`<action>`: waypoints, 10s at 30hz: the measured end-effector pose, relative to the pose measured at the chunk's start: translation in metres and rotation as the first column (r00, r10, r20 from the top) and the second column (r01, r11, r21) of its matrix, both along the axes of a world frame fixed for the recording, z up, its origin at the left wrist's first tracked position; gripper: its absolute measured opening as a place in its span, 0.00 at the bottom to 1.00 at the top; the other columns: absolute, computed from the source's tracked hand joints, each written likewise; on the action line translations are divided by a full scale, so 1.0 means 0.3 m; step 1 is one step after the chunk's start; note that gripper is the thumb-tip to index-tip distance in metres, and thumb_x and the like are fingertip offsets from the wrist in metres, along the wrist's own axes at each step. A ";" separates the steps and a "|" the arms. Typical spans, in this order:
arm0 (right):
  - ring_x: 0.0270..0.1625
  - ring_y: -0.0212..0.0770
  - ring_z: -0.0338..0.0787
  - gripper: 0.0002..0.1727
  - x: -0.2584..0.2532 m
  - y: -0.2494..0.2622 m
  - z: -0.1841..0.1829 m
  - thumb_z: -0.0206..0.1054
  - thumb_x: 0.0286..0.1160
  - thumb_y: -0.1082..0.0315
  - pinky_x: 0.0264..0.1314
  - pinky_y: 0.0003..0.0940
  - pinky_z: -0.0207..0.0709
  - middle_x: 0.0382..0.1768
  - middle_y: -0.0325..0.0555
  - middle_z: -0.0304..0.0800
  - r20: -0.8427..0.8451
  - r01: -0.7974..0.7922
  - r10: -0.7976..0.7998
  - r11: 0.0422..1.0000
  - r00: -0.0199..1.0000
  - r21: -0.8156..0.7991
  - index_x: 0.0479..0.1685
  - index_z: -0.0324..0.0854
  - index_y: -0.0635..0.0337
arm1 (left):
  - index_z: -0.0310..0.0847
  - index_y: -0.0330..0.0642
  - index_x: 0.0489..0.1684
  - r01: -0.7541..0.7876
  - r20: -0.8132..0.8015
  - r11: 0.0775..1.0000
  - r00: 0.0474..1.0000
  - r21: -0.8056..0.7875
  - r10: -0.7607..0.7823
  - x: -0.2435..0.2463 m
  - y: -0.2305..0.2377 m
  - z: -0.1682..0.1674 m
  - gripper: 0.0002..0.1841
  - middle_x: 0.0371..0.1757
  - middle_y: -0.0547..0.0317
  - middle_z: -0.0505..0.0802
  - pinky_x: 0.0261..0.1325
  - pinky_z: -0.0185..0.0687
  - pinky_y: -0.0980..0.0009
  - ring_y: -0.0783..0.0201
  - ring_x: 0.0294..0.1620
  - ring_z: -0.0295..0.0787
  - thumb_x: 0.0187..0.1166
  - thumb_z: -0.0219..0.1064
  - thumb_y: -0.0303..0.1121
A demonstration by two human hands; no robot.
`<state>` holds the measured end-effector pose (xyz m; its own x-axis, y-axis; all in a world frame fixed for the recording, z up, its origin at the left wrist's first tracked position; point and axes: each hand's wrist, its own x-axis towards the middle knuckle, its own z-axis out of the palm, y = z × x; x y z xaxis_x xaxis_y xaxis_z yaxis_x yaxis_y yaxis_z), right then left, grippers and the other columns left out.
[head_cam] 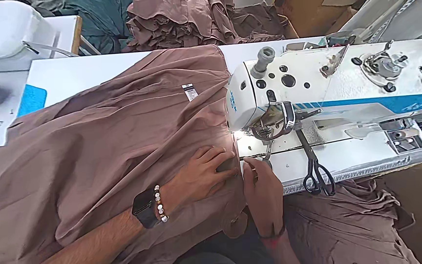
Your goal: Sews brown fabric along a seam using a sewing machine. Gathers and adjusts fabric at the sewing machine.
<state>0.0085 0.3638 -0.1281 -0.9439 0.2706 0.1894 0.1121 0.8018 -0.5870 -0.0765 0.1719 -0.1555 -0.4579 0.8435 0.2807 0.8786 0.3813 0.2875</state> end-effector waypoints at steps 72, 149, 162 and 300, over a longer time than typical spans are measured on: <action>0.09 0.37 0.73 0.23 0.070 0.000 -0.050 0.57 0.81 0.62 0.10 0.33 0.62 0.09 0.34 0.75 0.027 -0.150 0.154 0.885 0.988 0.441 0.68 0.89 0.55 | 0.83 0.72 0.73 -0.083 -0.020 0.997 0.996 -0.005 0.082 -0.063 0.021 0.000 0.20 0.82 0.73 0.81 0.82 0.62 0.52 0.57 0.86 0.68 0.87 0.53 0.42; 0.69 0.37 0.86 0.21 -0.077 0.010 -0.103 0.57 0.77 0.68 0.67 0.44 0.72 0.65 0.24 0.92 -0.189 -0.162 0.242 0.919 0.952 0.359 0.59 0.92 0.36 | 0.80 0.76 0.77 0.004 -0.056 0.999 0.998 -0.050 -0.007 -0.273 -0.037 0.008 0.23 0.74 0.74 0.86 0.86 0.56 0.52 0.60 0.83 0.69 0.88 0.48 0.45; 0.50 0.51 0.88 0.15 -0.200 -0.039 0.045 0.72 0.59 0.53 0.46 0.49 0.80 0.39 0.47 0.90 0.150 -0.018 -0.007 0.987 0.989 0.162 0.17 0.83 0.54 | 0.83 0.59 0.76 -0.311 -0.055 0.950 0.949 0.017 0.312 -0.074 0.048 -0.015 0.24 0.79 0.63 0.84 0.89 0.57 0.45 0.54 0.86 0.70 0.87 0.52 0.52; 0.50 0.38 0.81 0.27 0.110 -0.522 0.068 0.79 0.55 0.39 0.47 0.43 0.69 0.46 0.35 0.86 -0.133 -0.108 0.084 0.976 0.988 -0.190 0.51 0.96 0.45 | 0.87 0.48 0.67 -0.323 -0.322 0.946 0.899 -0.035 0.295 -0.031 0.076 -0.024 0.27 0.73 0.49 0.89 0.75 0.74 0.38 0.42 0.77 0.82 0.90 0.45 0.51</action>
<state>0.0416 0.2073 -0.1076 -0.9400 0.2232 0.2580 -0.0428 0.6732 -0.7382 -0.0858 0.1946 -0.1626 -0.6013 0.7008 0.3837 0.7520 0.6587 -0.0245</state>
